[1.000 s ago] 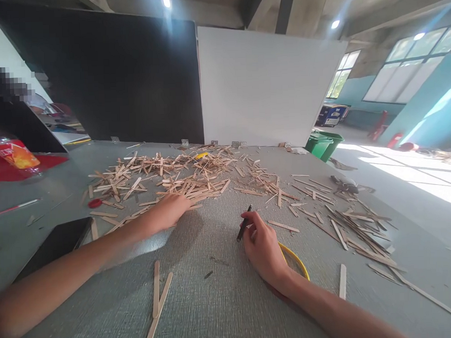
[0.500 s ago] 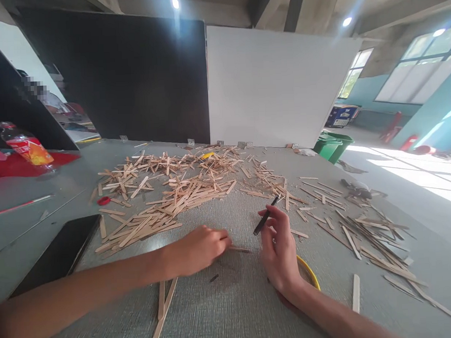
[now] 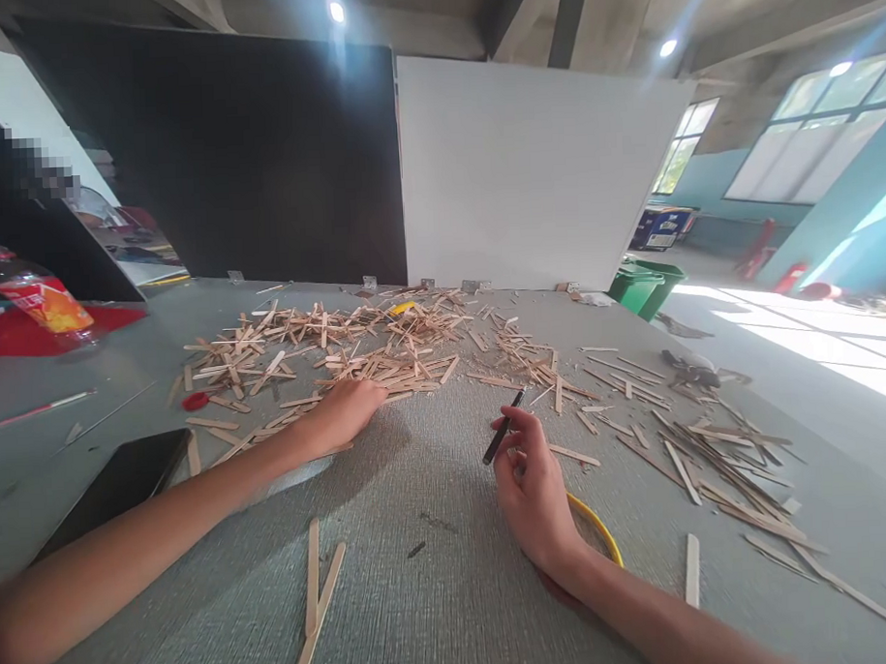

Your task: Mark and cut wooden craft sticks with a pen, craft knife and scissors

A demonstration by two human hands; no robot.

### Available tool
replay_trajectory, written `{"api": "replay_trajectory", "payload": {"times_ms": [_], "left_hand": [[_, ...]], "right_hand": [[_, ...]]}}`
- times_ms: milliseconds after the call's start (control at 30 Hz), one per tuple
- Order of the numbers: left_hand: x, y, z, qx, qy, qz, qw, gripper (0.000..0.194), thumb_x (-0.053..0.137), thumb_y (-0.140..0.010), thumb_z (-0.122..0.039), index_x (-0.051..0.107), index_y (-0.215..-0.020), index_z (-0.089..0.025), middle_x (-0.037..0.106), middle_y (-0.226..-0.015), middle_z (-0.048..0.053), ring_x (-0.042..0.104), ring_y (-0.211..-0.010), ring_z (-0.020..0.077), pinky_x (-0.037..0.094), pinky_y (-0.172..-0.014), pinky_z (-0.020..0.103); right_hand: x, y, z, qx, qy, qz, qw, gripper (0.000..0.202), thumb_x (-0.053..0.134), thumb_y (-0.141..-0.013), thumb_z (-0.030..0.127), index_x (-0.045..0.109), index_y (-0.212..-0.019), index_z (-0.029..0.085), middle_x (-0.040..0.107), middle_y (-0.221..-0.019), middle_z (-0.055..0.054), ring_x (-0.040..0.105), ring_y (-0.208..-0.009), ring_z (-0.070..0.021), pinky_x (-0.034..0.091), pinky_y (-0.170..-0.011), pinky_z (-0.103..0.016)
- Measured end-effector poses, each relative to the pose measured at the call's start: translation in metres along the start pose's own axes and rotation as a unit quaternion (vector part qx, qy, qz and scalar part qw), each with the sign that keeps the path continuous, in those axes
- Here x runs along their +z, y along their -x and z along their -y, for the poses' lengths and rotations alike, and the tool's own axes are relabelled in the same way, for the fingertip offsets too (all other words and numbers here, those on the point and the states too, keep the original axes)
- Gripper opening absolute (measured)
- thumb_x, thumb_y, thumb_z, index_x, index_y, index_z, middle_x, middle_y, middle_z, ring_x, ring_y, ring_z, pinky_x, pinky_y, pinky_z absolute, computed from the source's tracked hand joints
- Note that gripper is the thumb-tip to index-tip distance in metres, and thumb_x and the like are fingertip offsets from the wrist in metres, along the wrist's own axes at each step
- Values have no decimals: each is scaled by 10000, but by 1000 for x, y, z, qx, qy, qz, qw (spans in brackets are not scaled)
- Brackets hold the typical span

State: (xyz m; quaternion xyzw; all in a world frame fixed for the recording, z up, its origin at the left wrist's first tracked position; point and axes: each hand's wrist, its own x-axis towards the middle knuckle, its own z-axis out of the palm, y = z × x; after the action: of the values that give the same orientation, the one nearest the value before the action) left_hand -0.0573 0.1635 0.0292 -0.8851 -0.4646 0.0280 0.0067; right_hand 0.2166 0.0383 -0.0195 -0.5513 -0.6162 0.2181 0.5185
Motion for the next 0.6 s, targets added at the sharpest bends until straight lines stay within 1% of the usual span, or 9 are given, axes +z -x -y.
{"api": "replay_trajectory", "payload": {"times_ms": [67, 133, 200, 267, 300, 367, 467, 533, 600], "left_hand": [[-6, 3, 0, -3, 10, 6, 1000, 318, 658, -1009, -337, 626, -1275, -166, 656, -1262, 100, 684, -1052, 248, 595, -887, 446], [-14, 8, -8, 11, 25, 18, 999, 282, 652, -1014, -338, 645, -1228, -155, 677, -1207, 91, 692, -1009, 233, 597, -869, 435], [-24, 17, -23, 45, 49, 44, 997, 187, 656, -1010, -310, 689, -1086, -143, 716, -1042, 54, 702, -889, 194, 596, -811, 384], [-35, 29, -42, 99, 80, 87, 988, 47, 713, -918, -167, 740, -879, -168, 722, -807, -2, 693, -747, 157, 555, -696, 271], [-41, 35, -52, 127, 94, 109, 981, 101, 747, -839, -103, 752, -815, -200, 714, -741, -29, 689, -718, 141, 517, -640, 223], [-49, 48, -70, 160, 108, 140, 971, 183, 763, -754, -57, 744, -731, -238, 694, -664, -61, 673, -654, 123, 446, -544, 194], [-53, 63, -85, 150, 77, 139, 976, 278, 685, -678, 44, 637, -570, -208, 611, -563, -33, 612, -543, 153, 347, -475, 256], [-50, 67, -85, 126, 45, 121, 984, 339, 639, -620, 103, 537, -495, -195, 561, -533, -12, 601, -544, 185, 355, -509, 283], [-43, 65, -77, 98, 25, 101, 990, 367, 638, -616, 119, 498, -480, -192, 550, -536, 2, 619, -578, 211, 406, -562, 300]], "right_hand": [[0, 0, -1, 6, 2, 4, 1000, 340, 477, -959, 261, 480, -1298, 267, 671, -1182, -96, 620, -853, -191, 539, -678, -297], [0, 0, -1, 11, 3, 11, 1000, 329, 474, -963, 272, 490, -1292, 258, 682, -1165, -98, 627, -866, -196, 541, -697, -305], [0, 0, -1, 13, 5, 17, 1000, 322, 471, -965, 282, 506, -1284, 247, 694, -1136, -99, 636, -871, -202, 541, -712, -314], [0, 0, 0, 15, 8, 19, 1000, 325, 469, -967, 292, 517, -1284, 236, 701, -1110, -100, 647, -869, -207, 537, -715, -321], [0, 0, 1, 16, 11, 18, 1000, 328, 470, -966, 293, 522, -1284, 232, 702, -1098, -99, 649, -857, -206, 533, -710, -322], [0, 0, 1, 20, 16, 22, 999, 327, 470, -962, 284, 533, -1278, 230, 703, -1080, -95, 651, -823, -202, 523, -696, -322], [-1, 0, 1, 28, 16, 36, 999, 328, 463, -961, 264, 540, -1279, 237, 702, -1074, -87, 660, -804, -198, 517, -698, -326], [-2, 0, 0, 28, 13, 41, 999, 332, 460, -962, 250, 539, -1285, 241, 701, -1073, -84, 673, -837, -205, 524, -730, -337], [-2, -1, 0, 23, 8, 44, 999, 333, 459, -961, 240, 542, -1284, 239, 701, -1067, -83, 680, -870, -213, 532, -768, -351]]}}
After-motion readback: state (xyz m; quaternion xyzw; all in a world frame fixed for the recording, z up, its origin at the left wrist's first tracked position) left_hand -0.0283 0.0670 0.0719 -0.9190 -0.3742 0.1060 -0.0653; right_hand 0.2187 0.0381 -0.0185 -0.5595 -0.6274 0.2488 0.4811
